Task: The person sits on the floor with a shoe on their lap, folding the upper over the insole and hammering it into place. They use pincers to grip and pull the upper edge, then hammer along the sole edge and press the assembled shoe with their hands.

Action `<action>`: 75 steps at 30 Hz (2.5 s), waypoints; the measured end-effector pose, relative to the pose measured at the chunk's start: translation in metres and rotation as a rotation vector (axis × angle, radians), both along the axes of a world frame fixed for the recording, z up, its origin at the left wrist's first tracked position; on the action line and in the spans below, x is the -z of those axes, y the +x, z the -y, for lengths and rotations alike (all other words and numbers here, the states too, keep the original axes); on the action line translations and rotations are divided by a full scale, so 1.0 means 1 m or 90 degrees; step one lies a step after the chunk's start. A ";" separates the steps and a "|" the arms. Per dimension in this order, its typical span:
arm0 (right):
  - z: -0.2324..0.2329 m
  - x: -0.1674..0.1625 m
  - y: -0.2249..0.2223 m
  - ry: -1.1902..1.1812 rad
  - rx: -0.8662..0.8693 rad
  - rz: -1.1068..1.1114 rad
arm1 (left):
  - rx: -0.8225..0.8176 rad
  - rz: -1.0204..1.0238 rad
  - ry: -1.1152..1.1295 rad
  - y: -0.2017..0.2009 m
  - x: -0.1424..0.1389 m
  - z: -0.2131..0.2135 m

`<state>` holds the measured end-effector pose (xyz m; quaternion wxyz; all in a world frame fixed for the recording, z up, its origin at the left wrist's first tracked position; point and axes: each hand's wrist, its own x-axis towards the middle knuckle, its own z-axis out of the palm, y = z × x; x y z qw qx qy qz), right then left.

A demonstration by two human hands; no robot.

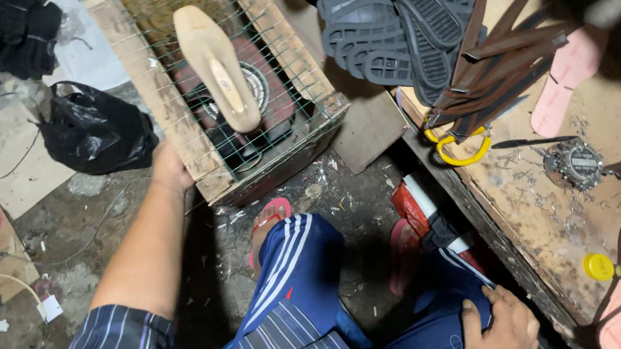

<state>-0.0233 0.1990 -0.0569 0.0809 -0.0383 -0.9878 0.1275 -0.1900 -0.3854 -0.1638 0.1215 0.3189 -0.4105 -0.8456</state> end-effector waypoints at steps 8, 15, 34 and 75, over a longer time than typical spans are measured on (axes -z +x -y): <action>0.002 -0.001 -0.009 -0.006 0.000 0.006 | 0.011 0.032 0.132 0.005 0.003 0.006; 0.003 -0.002 -0.012 -0.025 0.001 0.002 | 0.060 0.010 0.084 -0.006 0.028 -0.001; 0.000 -0.005 -0.011 -0.035 0.011 0.002 | -0.028 0.065 0.042 -0.001 0.042 -0.008; -0.001 0.002 -0.013 -0.053 0.023 0.021 | 0.089 0.089 0.048 -0.039 0.021 -0.017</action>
